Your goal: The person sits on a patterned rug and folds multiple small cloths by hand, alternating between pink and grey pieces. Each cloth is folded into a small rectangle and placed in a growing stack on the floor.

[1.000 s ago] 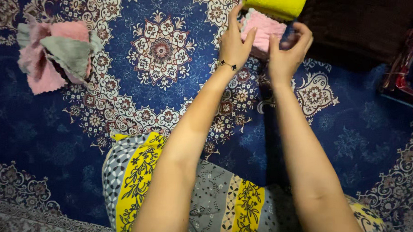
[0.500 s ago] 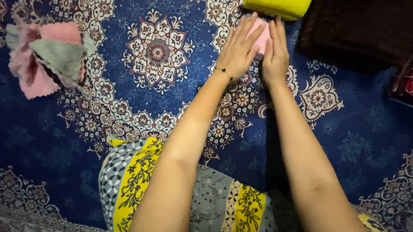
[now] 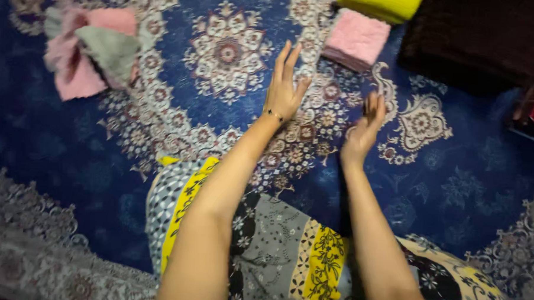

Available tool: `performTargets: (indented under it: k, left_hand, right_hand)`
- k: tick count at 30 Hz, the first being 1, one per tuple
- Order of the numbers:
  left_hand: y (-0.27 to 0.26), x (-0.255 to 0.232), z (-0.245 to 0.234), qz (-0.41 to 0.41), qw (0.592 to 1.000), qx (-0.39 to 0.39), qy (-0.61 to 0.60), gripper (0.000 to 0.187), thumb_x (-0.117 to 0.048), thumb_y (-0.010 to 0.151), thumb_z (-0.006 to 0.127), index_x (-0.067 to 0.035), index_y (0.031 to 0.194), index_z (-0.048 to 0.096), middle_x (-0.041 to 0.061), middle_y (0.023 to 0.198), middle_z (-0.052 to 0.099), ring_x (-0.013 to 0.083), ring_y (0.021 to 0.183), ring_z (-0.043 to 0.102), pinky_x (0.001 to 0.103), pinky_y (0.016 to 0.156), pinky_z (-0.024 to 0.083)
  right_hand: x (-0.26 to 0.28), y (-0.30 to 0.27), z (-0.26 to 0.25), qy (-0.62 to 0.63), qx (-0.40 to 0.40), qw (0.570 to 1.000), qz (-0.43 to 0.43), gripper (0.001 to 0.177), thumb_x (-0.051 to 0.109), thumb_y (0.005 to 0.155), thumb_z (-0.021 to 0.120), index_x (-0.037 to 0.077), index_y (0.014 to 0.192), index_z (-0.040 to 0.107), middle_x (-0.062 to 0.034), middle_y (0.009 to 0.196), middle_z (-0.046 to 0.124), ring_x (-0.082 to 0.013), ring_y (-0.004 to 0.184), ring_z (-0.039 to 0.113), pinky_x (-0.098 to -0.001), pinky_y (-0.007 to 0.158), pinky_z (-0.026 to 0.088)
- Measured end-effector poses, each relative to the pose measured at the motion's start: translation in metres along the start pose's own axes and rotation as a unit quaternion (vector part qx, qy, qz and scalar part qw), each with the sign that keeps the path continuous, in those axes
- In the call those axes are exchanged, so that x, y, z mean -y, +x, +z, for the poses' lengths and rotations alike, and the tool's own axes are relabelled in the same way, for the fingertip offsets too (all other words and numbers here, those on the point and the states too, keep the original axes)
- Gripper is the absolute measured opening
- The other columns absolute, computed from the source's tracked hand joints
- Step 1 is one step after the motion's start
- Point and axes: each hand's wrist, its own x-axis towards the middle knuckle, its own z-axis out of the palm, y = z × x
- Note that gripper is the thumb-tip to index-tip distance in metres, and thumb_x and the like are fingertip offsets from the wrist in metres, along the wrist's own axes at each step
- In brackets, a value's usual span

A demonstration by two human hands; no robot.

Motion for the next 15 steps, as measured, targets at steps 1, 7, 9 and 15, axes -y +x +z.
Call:
performTargets:
  k: [1,7,9,15]
  left_hand:
    - [-0.013,0.007,-0.010,-0.005,1.000,-0.006,0.014,0.067,-0.039,0.108,0.057,-0.012,0.163,0.029,0.020,0.170,0.025,0.0427,0.155,0.033,0.047,0.128,0.030]
    - [-0.079,0.022,-0.057,-0.077,0.996,0.000,-0.049,0.058,-0.038,0.109,0.058,-0.011,0.157,0.039,0.019,0.161,0.042,0.0386,0.153,0.042,0.047,0.131,0.034]
    - [-0.079,0.028,-0.091,-0.060,0.997,-0.011,0.040,0.068,-0.038,0.098,0.068,-0.012,0.154,0.040,0.023,0.153,0.041,0.0425,0.146,0.039,0.053,0.125,0.032]
    - [-0.047,0.078,-0.240,-0.116,0.886,-0.309,0.327,0.085,-0.023,0.080,0.083,-0.026,0.153,0.039,0.028,0.156,0.028,0.0512,0.143,0.033,0.060,0.117,0.031]
  right_hand:
    - [0.004,-0.017,-0.002,-0.014,0.008,1.000,-0.008,0.053,0.027,0.118,0.035,0.003,0.164,0.022,-0.0240,0.167,0.038,-0.0352,0.157,0.038,-0.0459,0.133,0.023]
    - [0.031,-0.089,0.023,0.078,-0.013,0.996,0.033,0.055,0.034,0.117,0.034,0.001,0.160,0.024,-0.0232,0.164,0.039,-0.0334,0.153,0.042,-0.0443,0.130,0.029]
    - [0.042,-0.099,0.038,0.046,0.018,0.998,0.039,0.056,0.036,0.117,0.037,0.000,0.160,0.027,-0.0224,0.164,0.041,-0.0314,0.154,0.042,-0.0430,0.131,0.028]
    - [0.075,-0.109,0.062,-0.166,0.164,0.971,-0.050,0.060,0.034,0.106,0.055,0.002,0.154,0.042,-0.0196,0.156,0.049,-0.0359,0.148,0.044,-0.0455,0.126,0.030]
